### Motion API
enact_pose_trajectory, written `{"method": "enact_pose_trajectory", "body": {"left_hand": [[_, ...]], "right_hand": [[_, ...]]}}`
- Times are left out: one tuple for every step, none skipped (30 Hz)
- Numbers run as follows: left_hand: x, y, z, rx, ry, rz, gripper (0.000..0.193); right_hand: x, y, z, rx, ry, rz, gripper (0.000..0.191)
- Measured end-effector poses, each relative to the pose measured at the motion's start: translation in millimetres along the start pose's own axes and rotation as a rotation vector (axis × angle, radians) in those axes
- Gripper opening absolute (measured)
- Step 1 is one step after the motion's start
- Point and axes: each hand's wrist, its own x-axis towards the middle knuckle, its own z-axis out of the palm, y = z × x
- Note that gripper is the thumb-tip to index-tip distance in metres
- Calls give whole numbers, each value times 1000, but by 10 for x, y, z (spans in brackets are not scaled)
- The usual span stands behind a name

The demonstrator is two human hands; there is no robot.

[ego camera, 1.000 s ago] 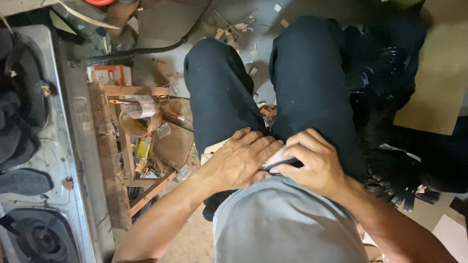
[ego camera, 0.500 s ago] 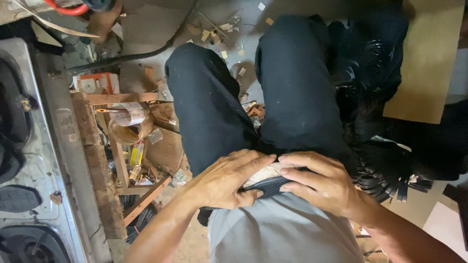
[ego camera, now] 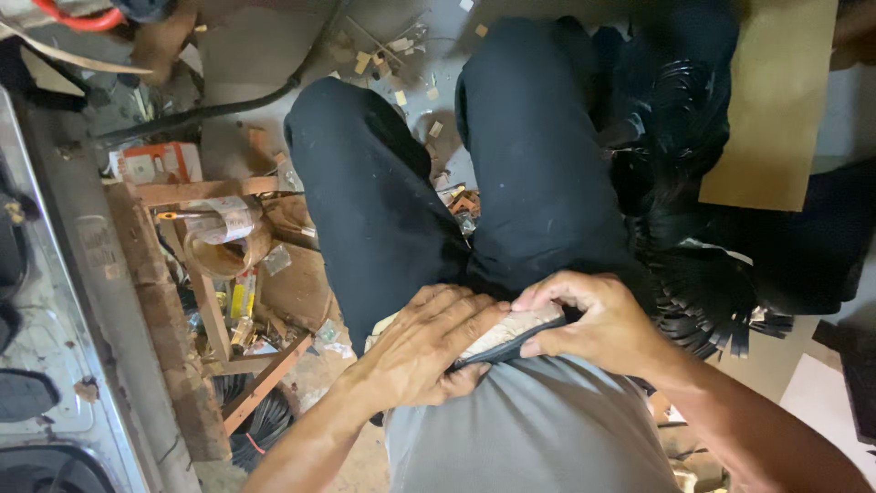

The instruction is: The person sits on the floor and attaches rubber soles to shoe uppers, pressing and hammering the sole onto the shoe with a hammer, trimming the sole edge with a knife, and placing the finished shoe on a shelf with other completed shoes.

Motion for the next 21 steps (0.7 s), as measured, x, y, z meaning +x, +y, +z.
{"method": "enact_pose_trajectory", "body": {"left_hand": [[0, -4, 9, -11, -3, 9, 70], [6, -11, 24, -22, -3, 17, 70], [8, -24, 29, -14, 6, 21, 70], [8, -30, 36, -7, 16, 20, 71], [1, -33, 34, 0, 26, 20, 71], [-4, -58, 8, -85, 7, -14, 72], [0, -99, -40, -159, -9, -41, 72], [0, -124, -93, -236, -26, -73, 73], [-2, -127, -142, -374, 10, -142, 73], [5, -130, -200, -507, 47, -203, 73], [32, -139, -269, -635, 90, -256, 73], [88, -126, -297, -887, 254, -250, 80], [165, -92, -296, -1142, 423, -236, 88], [240, -61, -310, -1396, 596, -208, 96], [302, -43, -348, -1452, 600, -108, 99], [359, -32, -399, -1503, 599, -1, 103], [396, -31, -470, -1552, 596, 104, 107], [412, -36, -555, -1396, 638, 104, 109], [421, -40, -637, -1247, 674, 97, 112], [424, -41, -708, -1100, 707, 87, 114], [423, -48, -780, -935, 702, 3, 114]], "right_hand": [[-11, 40, -40, -30, -31, -45, 37], [-22, 77, -77, -63, -65, -90, 37], [-28, 111, -108, -46, -62, -71, 34], [-27, 138, -132, -27, -63, -51, 31], [-15, 156, -148, -9, -65, -31, 28], [11, 167, -154, 76, -65, 53, 31], [59, 170, -146, 157, -65, 124, 34], [117, 161, -133, 241, -68, 200, 38], [184, 144, -106, 469, -51, 184, 53], [259, 122, -65, 694, -35, 161, 68], [349, 96, -21, 913, -27, 131, 84], [437, 72, 44, 901, -57, 105, 92], [505, 45, 120, 889, -90, 85, 100], [555, 18, 179, 875, -125, 67, 109], [590, -8, 226, 921, -229, 78, 107], [616, -28, 263, 960, -336, 90, 106], [632, -45, 288, 998, -445, 109, 105], [638, -59, 304, 823, -326, 71, 104], [638, -70, 308, 651, -201, 34, 102], [634, -78, 310, 480, -74, -2, 102], [630, -86, 303, 319, -25, 1, 97]]}}
